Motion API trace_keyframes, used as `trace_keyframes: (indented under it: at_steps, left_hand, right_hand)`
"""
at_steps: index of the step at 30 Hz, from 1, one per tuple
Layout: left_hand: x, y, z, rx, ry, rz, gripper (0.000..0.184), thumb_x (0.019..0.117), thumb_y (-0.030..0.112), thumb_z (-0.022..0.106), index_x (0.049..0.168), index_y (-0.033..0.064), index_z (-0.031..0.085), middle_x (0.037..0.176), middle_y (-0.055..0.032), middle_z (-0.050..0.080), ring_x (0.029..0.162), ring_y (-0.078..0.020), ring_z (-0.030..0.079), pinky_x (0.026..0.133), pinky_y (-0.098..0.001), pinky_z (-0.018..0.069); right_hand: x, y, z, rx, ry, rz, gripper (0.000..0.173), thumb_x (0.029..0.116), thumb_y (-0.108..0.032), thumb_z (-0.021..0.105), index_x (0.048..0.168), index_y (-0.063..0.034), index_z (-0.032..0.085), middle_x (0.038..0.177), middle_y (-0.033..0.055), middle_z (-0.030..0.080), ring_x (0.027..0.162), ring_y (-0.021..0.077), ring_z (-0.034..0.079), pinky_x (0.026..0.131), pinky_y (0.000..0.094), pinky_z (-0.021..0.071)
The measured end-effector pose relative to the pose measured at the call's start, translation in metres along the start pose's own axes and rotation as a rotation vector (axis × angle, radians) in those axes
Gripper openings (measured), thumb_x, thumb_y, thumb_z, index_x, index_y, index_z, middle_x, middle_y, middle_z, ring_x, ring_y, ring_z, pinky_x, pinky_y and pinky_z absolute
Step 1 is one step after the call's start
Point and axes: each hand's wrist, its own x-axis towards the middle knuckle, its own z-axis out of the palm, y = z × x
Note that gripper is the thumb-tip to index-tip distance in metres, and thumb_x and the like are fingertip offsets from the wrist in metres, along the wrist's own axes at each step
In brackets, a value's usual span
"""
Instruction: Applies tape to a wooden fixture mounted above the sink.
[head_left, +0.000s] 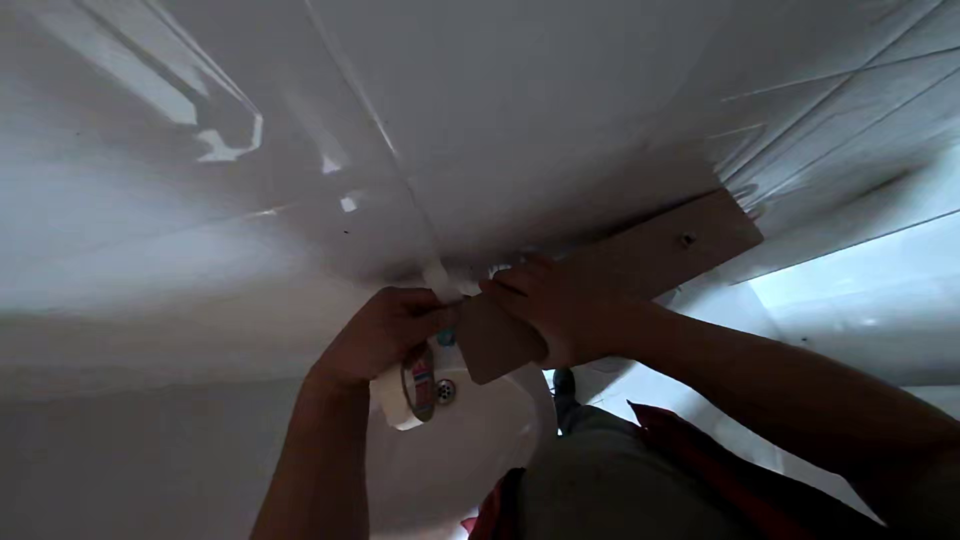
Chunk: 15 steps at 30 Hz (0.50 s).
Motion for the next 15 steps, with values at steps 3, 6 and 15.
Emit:
trace_keyframes:
  at_steps: [3, 6, 15]
  left_hand:
    - [-0.005, 0.003, 0.015, 0.036, 0.137, -0.024, 0.012, 0.0997, 0.017, 0.066, 0.098, 0.0076, 0.074, 0.071, -0.0074, 0.068, 0.045, -0.0137, 0.054, 0.04, -0.0278, 0.0473]
    - [-0.007, 0.0, 0.028, 0.112, 0.235, -0.032, 0.015, 0.1013, 0.022, 0.065, 0.105, 0.0151, 0.077, 0.075, -0.0037, 0.07, 0.048, -0.0137, 0.056, 0.044, -0.0305, 0.0498]
    - [-0.008, 0.017, 0.035, 0.26, 0.37, -0.026, 0.014, 0.0947, 0.023, 0.075, 0.109, 0.0205, 0.075, 0.099, 0.0043, 0.077, 0.078, -0.0101, 0.072, 0.068, -0.036, 0.0611]
  right_hand:
    - [0.012, -0.003, -0.007, -0.132, -0.205, 0.124, 0.063, 0.1006, -0.028, 0.065, 0.155, -0.0078, 0.042, 0.158, 0.0094, 0.045, 0.148, 0.0235, 0.038, 0.123, 0.0363, 0.0268]
    - [0.022, 0.054, 0.061, -0.184, 0.103, -0.042, 0.097, 0.0703, -0.04, 0.091, 0.151, -0.0067, 0.049, 0.147, 0.0135, 0.055, 0.138, 0.0346, 0.049, 0.121, 0.0496, 0.0318]
    - [0.058, 0.103, 0.083, -0.141, 0.033, -0.123, 0.115, 0.0613, -0.048, 0.092, 0.157, -0.0098, 0.04, 0.147, 0.0156, 0.053, 0.136, 0.0347, 0.049, 0.119, 0.0534, 0.0333]
